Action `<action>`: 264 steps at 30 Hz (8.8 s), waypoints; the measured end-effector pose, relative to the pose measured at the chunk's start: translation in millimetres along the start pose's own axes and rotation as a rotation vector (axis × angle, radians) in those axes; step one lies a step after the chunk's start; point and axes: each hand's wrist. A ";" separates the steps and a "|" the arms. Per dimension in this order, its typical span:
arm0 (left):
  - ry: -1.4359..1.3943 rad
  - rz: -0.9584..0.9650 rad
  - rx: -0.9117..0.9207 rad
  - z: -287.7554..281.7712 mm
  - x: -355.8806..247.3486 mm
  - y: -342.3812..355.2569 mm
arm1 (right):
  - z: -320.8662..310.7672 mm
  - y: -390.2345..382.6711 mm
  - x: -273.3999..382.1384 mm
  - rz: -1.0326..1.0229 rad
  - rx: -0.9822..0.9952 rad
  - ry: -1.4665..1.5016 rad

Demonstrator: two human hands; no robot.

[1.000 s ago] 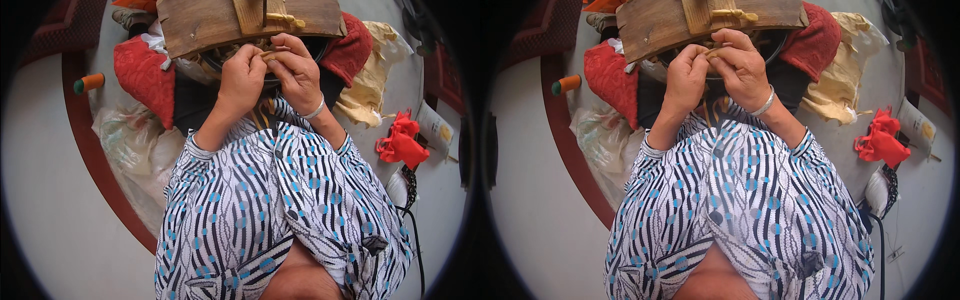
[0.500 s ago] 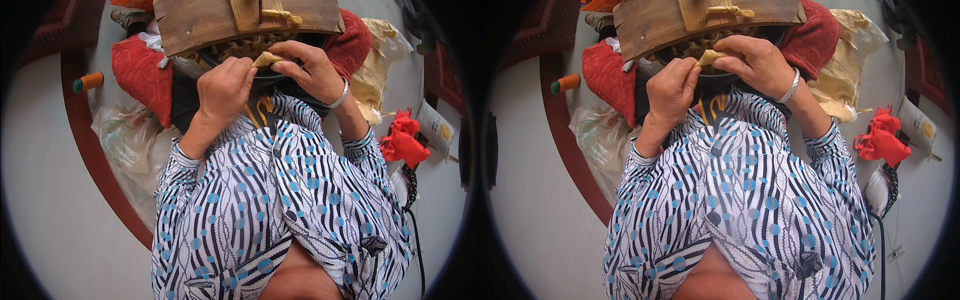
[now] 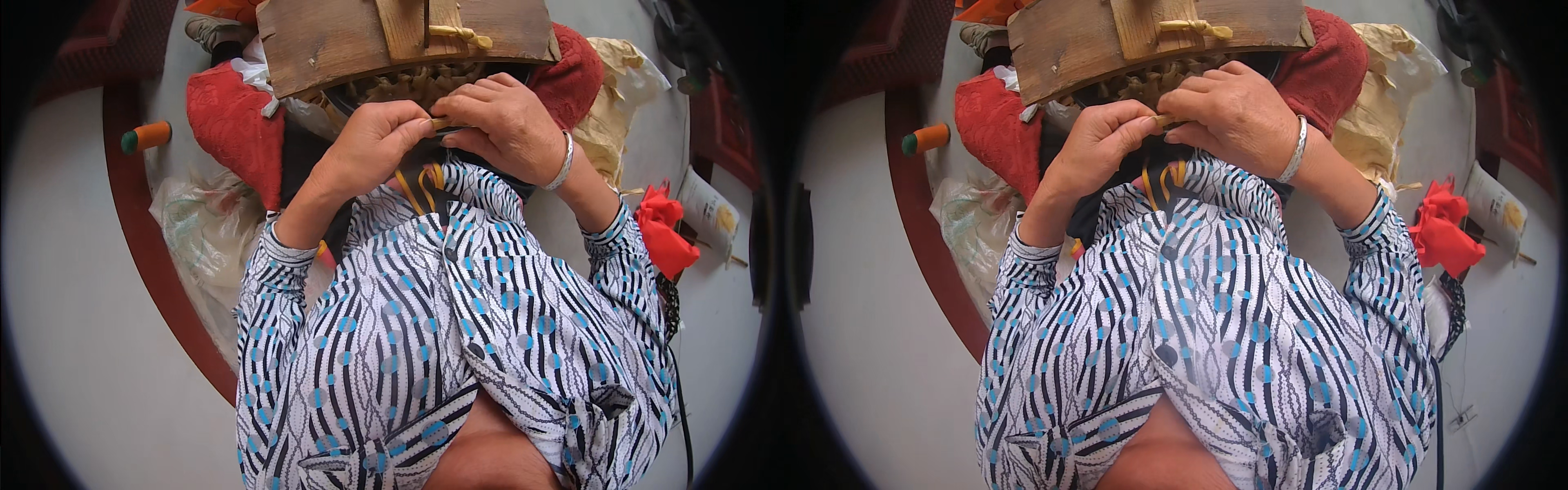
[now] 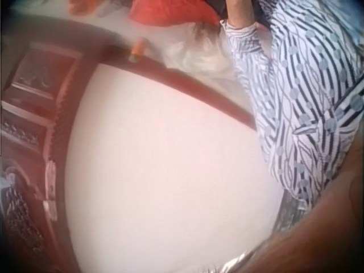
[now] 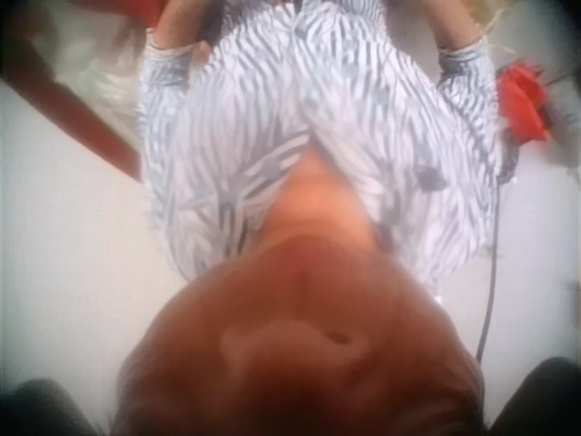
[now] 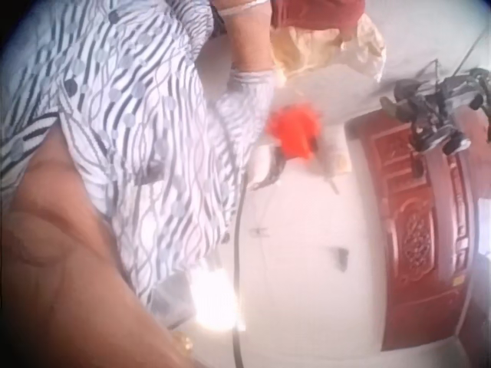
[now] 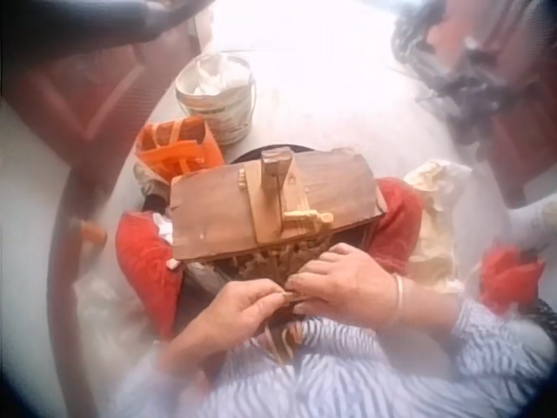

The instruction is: The person weaves a basket by hand, repeatedly inserting and pulling thin strips of material through a wooden frame. They adjust the strips and tighten the weave as they work.

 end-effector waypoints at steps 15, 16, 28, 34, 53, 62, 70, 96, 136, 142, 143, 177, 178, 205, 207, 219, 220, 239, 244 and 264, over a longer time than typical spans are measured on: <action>-0.082 0.167 -0.190 -51.6 -13.4 66.1 | -4.3 32.0 -61.7 0.307 -0.450 0.345; -0.079 0.176 -0.213 -53.8 -11.8 69.8 | -3.6 34.8 -65.2 0.315 -0.452 0.329; 0.642 0.144 -0.477 -49.7 2.3 64.8 | 22.0 16.0 -74.9 0.287 -0.431 0.278; -0.561 0.059 -0.172 7.5 -12.7 39.1 | 10.2 31.9 -7.7 0.134 -0.559 -0.170; -0.341 0.267 -0.232 18.5 -28.8 13.0 | -1.2 7.8 46.6 0.219 -0.253 1.666; -0.679 0.098 -0.126 26.1 -7.6 17.6 | 53.9 24.6 1.6 0.300 -0.633 0.477; 0.507 0.242 -0.434 16.7 13.6 8.6 | 54.0 21.9 -9.5 0.271 -0.413 -0.055; 0.529 0.075 -0.423 37.2 -1.6 13.8 | 66.5 2.0 -0.1 0.304 -0.448 0.471; 0.346 0.214 -0.148 7.3 0.0 6.2 | 0.0 0.3 -10.3 0.105 0.075 0.149; -0.003 0.100 -0.105 -22.8 -9.1 23.2 | -19.6 0.9 -23.1 0.431 -0.114 0.597; -0.005 0.089 -0.112 -29.2 -11.9 28.0 | -18.1 6.8 -28.8 0.411 -0.193 0.562; 0.225 0.108 -0.108 -17.8 -1.7 19.6 | 27.2 27.7 -19.4 0.329 -0.243 0.065; 0.312 0.128 -0.139 -17.4 0.5 20.0 | 30.0 24.2 -16.0 0.373 -0.106 0.137; -0.250 0.054 -0.181 26.7 14.4 10.1 | 48.1 15.5 -6.1 0.315 -0.466 0.055; 0.213 0.186 -0.335 26.7 17.5 7.3 | 45.4 11.5 -4.2 0.332 -0.347 -0.019; 0.430 0.471 -0.473 38.6 26.8 8.0 | 69.1 -7.7 -4.7 0.440 -0.144 1.951; 0.392 0.458 -0.444 38.2 21.6 6.4 | 68.3 -9.0 -3.6 0.432 -0.180 1.915; -0.034 -0.077 -0.347 8.1 53.6 -42.5 | 36.1 -32.4 -40.8 0.377 -0.904 1.163; 0.667 0.265 -0.460 16.4 24.1 -18.5 | 25.8 -15.1 -4.4 0.273 -0.411 0.565; 0.434 0.066 -0.104 5.5 -3.0 -6.9 | 12.2 2.8 -3.3 0.018 0.155 -0.132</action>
Point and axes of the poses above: each hand's wrist, its own y-axis towards the middle knuckle, its own z-axis out of the palm, x = y × z, and after that the axes turned 7 degrees about x, right-handed
